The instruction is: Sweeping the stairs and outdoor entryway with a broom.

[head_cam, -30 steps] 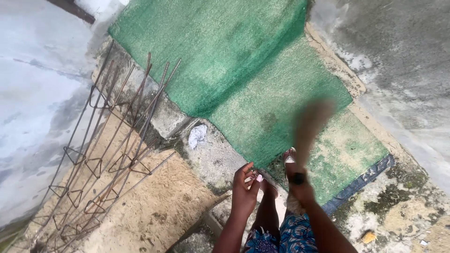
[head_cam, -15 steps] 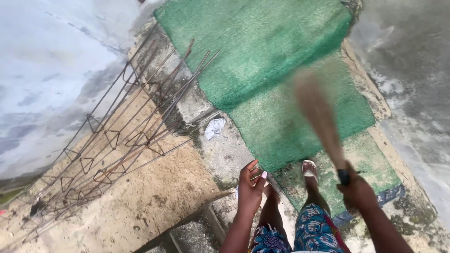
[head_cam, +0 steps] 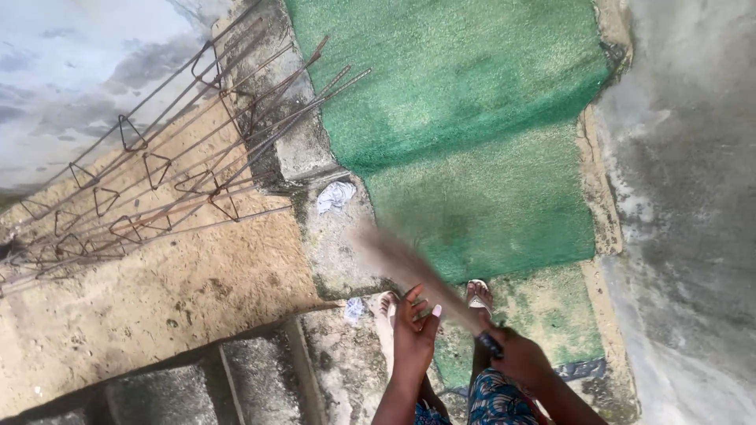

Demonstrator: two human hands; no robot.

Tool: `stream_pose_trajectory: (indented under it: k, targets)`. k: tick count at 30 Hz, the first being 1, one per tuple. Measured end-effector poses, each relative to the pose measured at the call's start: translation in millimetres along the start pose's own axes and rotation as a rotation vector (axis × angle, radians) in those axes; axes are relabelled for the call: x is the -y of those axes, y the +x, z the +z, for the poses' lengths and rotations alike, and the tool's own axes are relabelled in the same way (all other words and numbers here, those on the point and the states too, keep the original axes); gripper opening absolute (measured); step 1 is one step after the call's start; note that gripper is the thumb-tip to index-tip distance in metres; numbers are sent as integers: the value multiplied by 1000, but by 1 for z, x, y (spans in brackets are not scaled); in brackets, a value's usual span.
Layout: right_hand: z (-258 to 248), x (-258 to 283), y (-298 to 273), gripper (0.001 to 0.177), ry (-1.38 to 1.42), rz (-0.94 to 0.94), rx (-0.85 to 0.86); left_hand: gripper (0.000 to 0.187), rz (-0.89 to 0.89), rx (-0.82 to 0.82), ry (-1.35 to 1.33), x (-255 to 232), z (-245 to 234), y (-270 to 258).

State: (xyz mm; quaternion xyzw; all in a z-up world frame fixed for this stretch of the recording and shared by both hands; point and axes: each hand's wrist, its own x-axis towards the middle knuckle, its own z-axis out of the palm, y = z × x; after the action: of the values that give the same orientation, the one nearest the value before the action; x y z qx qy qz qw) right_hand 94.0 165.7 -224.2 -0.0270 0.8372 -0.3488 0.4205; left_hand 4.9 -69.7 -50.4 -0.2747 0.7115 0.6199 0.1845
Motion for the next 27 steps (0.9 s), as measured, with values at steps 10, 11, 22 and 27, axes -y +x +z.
stream_pose_trajectory:
  k: [10,11,22,27]
  targets:
    - [22,-93,137,80,-113,365,-243,55,-31,-120,-9,7,32,-37]
    - [29,-65,141,78,-217,223,-115,55,-8,-131,-34,17,31,-41]
    - [14,-27,32,108,-9,191,-246,55,-43,-308,-180,37,-3,-73]
    - [24,17,149,98,1156,55,-535,53,-18,-425,-150,70,-31,-83]
